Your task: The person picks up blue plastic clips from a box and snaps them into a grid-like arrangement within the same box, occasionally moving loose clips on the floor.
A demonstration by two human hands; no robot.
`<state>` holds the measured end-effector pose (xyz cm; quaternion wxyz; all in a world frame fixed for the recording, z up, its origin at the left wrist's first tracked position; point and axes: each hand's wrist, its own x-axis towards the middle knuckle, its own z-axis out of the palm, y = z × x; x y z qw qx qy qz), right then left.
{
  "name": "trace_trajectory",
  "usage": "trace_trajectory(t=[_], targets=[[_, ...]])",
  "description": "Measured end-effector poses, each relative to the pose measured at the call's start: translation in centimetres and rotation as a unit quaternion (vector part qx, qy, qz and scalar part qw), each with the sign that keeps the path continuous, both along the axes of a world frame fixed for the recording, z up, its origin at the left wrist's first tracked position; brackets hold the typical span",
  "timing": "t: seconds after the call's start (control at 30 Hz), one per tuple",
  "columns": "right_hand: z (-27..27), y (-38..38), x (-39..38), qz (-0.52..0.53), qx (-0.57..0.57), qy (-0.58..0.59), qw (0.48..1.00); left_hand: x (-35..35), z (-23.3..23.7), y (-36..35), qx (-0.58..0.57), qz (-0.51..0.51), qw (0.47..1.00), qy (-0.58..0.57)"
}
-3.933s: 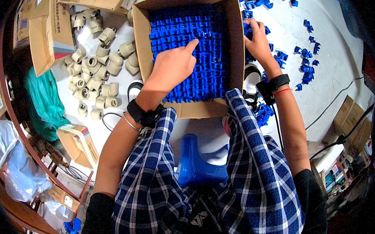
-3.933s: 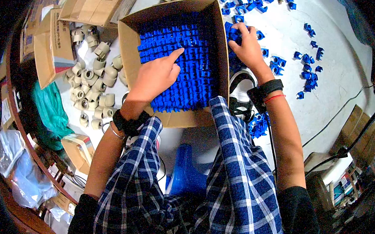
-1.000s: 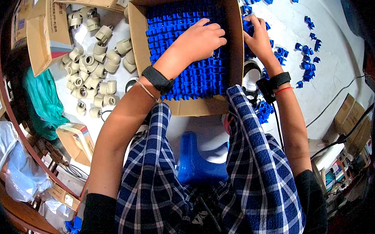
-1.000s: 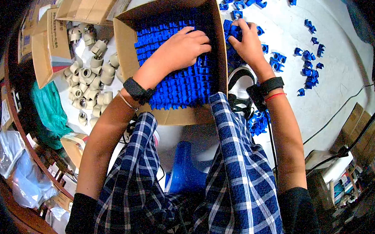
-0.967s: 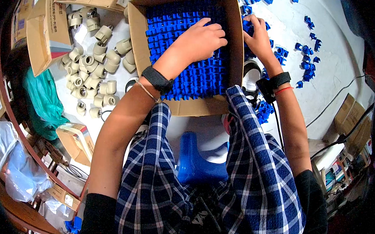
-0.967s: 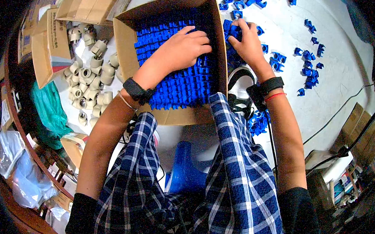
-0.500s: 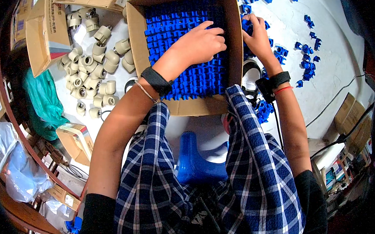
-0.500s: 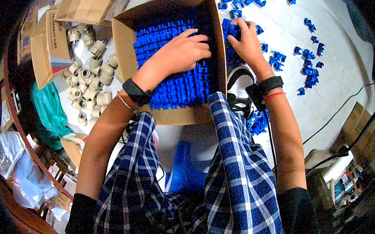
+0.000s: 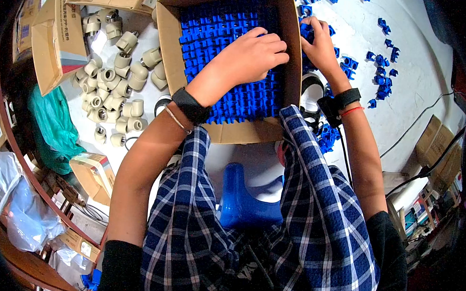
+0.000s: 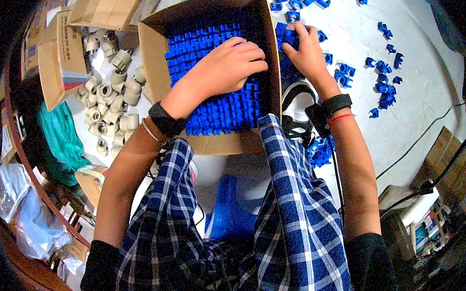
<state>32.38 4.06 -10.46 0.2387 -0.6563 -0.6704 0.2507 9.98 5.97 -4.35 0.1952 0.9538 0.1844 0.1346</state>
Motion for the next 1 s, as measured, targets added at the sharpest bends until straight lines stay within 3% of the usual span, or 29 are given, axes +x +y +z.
trace_trajectory(t=[0.17,0.53,1.0], targets=[[0.0,0.0,0.0,0.000,-0.004,0.002,1.000,-0.3,1.2,-0.2,-0.069,-0.033,0.997,0.017],[0.2,0.0,-0.1,-0.006,-0.015,0.002,1.000,0.2,1.4,-2.8,0.031,-0.028,0.990,0.135],[-0.4,0.0,0.2,0.005,-0.004,0.007,1.000,0.4,1.3,-4.5,0.063,0.001,0.985,0.161]])
